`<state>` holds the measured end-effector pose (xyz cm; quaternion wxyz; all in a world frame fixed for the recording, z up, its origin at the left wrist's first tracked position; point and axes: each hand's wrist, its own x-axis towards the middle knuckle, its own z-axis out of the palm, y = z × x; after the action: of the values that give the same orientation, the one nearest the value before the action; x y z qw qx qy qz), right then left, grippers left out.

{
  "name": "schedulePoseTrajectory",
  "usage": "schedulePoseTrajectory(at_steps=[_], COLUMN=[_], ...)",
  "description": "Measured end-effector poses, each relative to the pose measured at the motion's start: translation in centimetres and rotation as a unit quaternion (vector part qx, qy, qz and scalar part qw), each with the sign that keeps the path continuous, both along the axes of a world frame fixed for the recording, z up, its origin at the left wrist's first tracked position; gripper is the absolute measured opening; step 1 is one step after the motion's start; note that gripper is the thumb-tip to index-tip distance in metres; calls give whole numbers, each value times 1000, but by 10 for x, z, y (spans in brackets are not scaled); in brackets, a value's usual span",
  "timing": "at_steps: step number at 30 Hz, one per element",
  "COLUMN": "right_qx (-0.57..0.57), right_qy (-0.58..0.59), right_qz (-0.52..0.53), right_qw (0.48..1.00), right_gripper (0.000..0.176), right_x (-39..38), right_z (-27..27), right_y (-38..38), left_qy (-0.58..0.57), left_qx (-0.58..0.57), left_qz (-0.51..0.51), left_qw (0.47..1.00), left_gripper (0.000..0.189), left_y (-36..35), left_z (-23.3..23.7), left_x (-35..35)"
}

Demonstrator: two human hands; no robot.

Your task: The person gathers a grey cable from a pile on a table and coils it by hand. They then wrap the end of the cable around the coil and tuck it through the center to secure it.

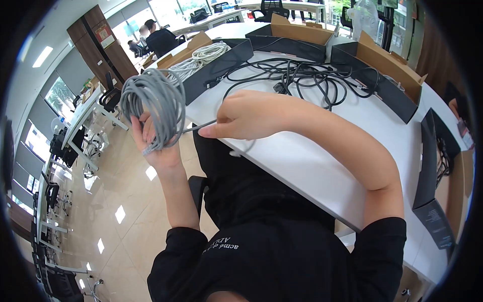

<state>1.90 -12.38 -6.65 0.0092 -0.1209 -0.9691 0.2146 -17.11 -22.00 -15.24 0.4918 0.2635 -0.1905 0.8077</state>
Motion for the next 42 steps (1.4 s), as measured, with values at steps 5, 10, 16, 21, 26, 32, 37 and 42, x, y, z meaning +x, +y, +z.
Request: schedulePoseTrajectory(at_steps=[5,10,16,21,26,32,37,42], right_qx=[-245,-437,-383,-448,-315,-51,43,83], right_qy=[140,351,380,168,116,-9,-23,-65], right_qz=[28,53,-20,-15,147,175,156,144], right_qw=[959,827,842,878,930,983,986,984], right_gripper=[61,56,45,33,31,27,29,32], right_x=[-14,-5,-9,-16,0,11,20,19], right_z=[-23,-10,-13,-9,-12,5,4,0], right_y=[11,4,10,32,30,47,43,44], left_qy=[33,89,193,347,379,356,288,348], left_qx=[11,6,-34,-88,-92,-127,-173,-187], left_qz=[6,-22,107,135,172,213,172,159], left_qw=[999,996,975,924,904,901,926,905], left_gripper=[29,28,22,37,39,33,27,21], left_y=[-16,-11,1,-5,-2,0,20,28], left_z=[9,9,6,-7,-6,-3,-5,-10], left_x=[1,9,37,39,50,56,52,44])
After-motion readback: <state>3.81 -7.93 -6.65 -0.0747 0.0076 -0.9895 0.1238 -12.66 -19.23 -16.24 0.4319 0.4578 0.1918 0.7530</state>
